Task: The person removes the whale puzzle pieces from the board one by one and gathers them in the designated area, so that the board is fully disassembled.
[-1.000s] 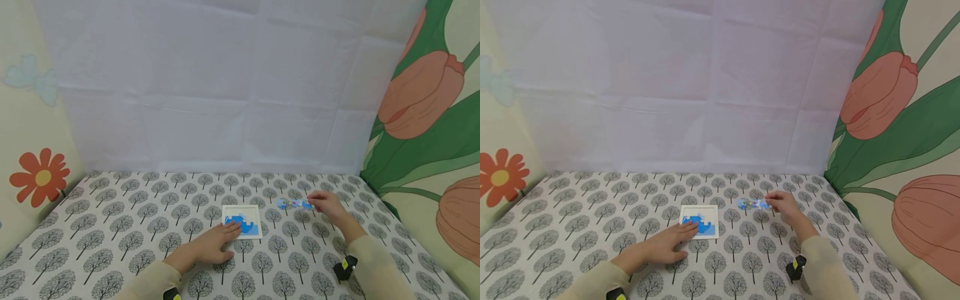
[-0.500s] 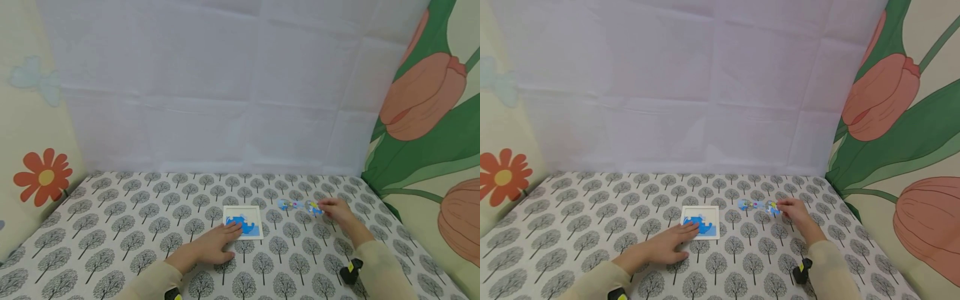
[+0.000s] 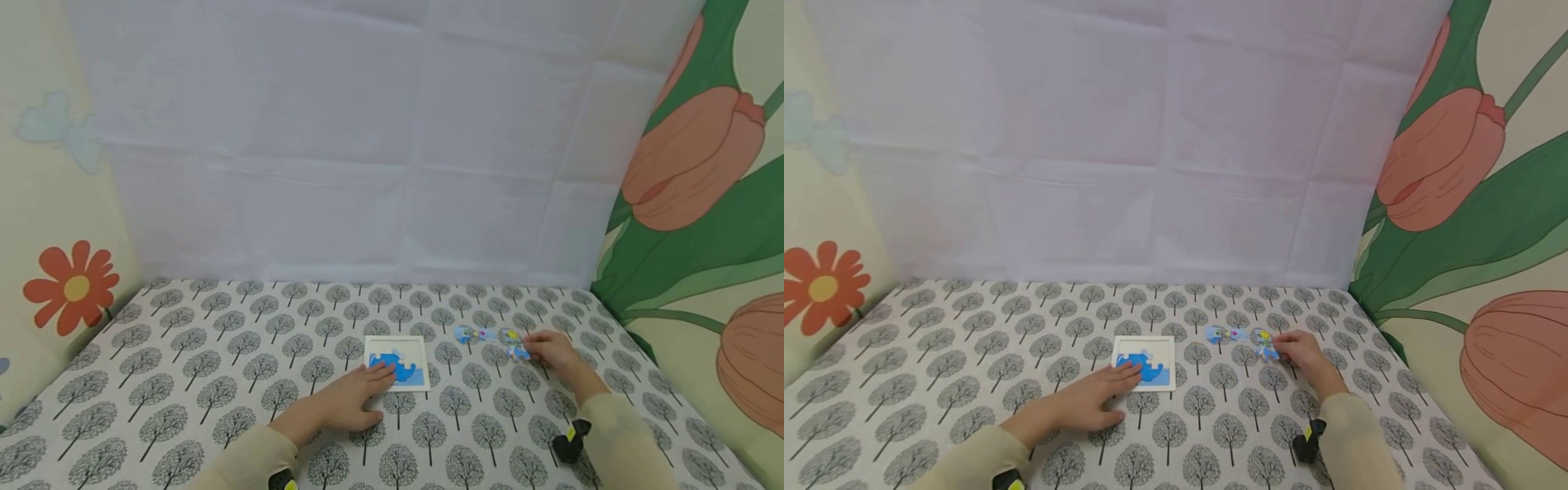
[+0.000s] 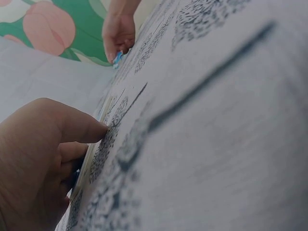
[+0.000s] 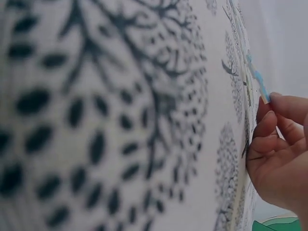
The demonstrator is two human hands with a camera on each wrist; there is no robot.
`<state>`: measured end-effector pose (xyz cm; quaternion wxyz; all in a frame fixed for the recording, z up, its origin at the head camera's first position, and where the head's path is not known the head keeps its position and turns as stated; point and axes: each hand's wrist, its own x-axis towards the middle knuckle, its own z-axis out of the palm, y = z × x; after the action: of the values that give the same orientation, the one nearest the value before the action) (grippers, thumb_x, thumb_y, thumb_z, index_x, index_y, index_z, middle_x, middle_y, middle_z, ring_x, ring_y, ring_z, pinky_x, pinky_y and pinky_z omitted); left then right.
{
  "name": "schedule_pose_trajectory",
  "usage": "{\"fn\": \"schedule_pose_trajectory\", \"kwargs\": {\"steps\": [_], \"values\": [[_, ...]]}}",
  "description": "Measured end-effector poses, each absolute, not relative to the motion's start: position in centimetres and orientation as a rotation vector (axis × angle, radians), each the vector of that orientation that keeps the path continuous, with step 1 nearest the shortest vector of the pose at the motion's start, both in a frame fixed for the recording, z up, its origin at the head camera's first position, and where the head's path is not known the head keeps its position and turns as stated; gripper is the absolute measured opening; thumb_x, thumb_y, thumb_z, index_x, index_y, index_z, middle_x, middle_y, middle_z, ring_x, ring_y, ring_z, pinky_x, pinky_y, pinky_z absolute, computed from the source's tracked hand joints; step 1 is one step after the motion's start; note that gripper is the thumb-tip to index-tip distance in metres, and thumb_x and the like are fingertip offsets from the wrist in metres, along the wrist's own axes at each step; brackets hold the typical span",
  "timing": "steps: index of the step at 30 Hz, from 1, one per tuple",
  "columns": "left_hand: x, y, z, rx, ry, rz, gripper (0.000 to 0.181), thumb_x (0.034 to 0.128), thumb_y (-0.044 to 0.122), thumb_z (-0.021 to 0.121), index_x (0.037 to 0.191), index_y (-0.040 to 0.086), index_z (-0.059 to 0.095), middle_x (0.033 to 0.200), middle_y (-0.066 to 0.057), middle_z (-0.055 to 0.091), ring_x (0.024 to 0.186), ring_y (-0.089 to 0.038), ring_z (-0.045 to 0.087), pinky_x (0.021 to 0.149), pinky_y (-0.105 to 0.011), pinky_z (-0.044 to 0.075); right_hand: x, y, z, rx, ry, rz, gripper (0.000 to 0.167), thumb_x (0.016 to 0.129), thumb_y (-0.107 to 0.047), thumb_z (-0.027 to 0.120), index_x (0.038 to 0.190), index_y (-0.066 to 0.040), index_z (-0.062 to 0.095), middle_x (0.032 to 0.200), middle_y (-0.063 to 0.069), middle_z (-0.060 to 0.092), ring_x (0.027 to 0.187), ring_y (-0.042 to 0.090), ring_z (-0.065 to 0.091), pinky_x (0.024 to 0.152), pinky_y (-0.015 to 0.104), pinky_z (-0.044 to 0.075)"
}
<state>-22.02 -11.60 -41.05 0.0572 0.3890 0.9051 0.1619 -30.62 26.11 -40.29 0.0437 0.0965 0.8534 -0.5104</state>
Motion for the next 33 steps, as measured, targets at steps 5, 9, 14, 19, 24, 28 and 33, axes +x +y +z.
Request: {"fn": "schedule_pose_trajectory", "kwargs": {"steps": [5, 9, 14, 19, 24, 28, 33], "values": [[-21.98, -11.65, -41.00, 1.177, 2.746, 0.496, 0.063, 0.0810, 0.029, 0.053, 0.133, 0.002, 0.030, 0.139, -0.010, 0.022, 0.127, -0.026, 0.015, 0.101, -0.043, 0.013, -30.73, 26.02, -40.69, 0.282, 2.639, -1.514, 0.019, 0.080, -0.005, 0.057, 0.096, 0.006, 0.059, 0.077, 0.005, 0.055, 0.063, 0.015, 0.047, 0.054, 0.025, 0.040], [-22.01, -11.66, -41.04, 1.175, 2.743, 0.508, 0.063, 0.0809, 0.028, 0.053, 0.133, 0.002, 0.030, 0.139, -0.010, 0.022, 0.127, -0.026, 0.015, 0.101, -0.043, 0.013, -30.77, 25.88, -40.86, 0.270, 2.684, -1.465, 0.016, 0.080, -0.003, 0.056, 0.093, 0.006, 0.060, 0.077, 0.006, 0.053, 0.062, 0.015, 0.046, 0.051, 0.023, 0.038], [-22.09, -11.64, -41.10, 1.181, 2.739, 0.509, 0.063, 0.0811, 0.029, 0.053, 0.133, 0.002, 0.030, 0.139, -0.010, 0.023, 0.127, -0.026, 0.015, 0.101, -0.044, 0.013, -30.63, 25.79, -40.82, 0.260, 2.722, -1.406, 0.018, 0.081, -0.004, 0.055, 0.095, 0.007, 0.059, 0.082, 0.008, 0.051, 0.064, 0.015, 0.048, 0.050, 0.021, 0.038], [-22.09, -11.63, -41.03, 1.201, 2.733, 0.518, 0.062, 0.0812, 0.028, 0.052, 0.133, 0.001, 0.031, 0.138, -0.012, 0.024, 0.126, -0.028, 0.016, 0.100, -0.045, 0.014, -30.51, 25.70, -40.61, 0.268, 2.728, -1.389, 0.017, 0.081, -0.004, 0.055, 0.094, 0.006, 0.059, 0.083, 0.008, 0.049, 0.065, 0.016, 0.048, 0.050, 0.020, 0.037], [-22.07, -11.63, -41.03, 1.196, 2.738, 0.515, 0.062, 0.0810, 0.028, 0.053, 0.132, 0.001, 0.031, 0.138, -0.012, 0.024, 0.126, -0.028, 0.017, 0.100, -0.045, 0.015, -30.60, 25.62, -40.63, 0.274, 2.736, -1.375, 0.017, 0.081, -0.004, 0.056, 0.094, 0.006, 0.059, 0.083, 0.008, 0.049, 0.066, 0.016, 0.048, 0.050, 0.020, 0.037], [-22.09, -11.59, -41.07, 1.179, 2.739, 0.508, 0.063, 0.0810, 0.029, 0.053, 0.133, 0.002, 0.031, 0.139, -0.011, 0.023, 0.127, -0.026, 0.016, 0.100, -0.044, 0.014, -30.68, 25.64, -40.71, 0.281, 2.737, -1.373, 0.017, 0.081, -0.004, 0.056, 0.095, 0.006, 0.060, 0.081, 0.008, 0.050, 0.066, 0.016, 0.047, 0.051, 0.021, 0.037], [-22.09, -11.57, -41.06, 1.178, 2.738, 0.520, 0.063, 0.0808, 0.028, 0.054, 0.133, 0.002, 0.031, 0.139, -0.010, 0.023, 0.127, -0.026, 0.015, 0.101, -0.044, 0.013, -30.97, 25.79, -40.90, 0.324, 2.714, -1.411, 0.017, 0.081, -0.006, 0.056, 0.094, 0.005, 0.059, 0.073, 0.005, 0.052, 0.062, 0.015, 0.045, 0.051, 0.024, 0.038]]}}
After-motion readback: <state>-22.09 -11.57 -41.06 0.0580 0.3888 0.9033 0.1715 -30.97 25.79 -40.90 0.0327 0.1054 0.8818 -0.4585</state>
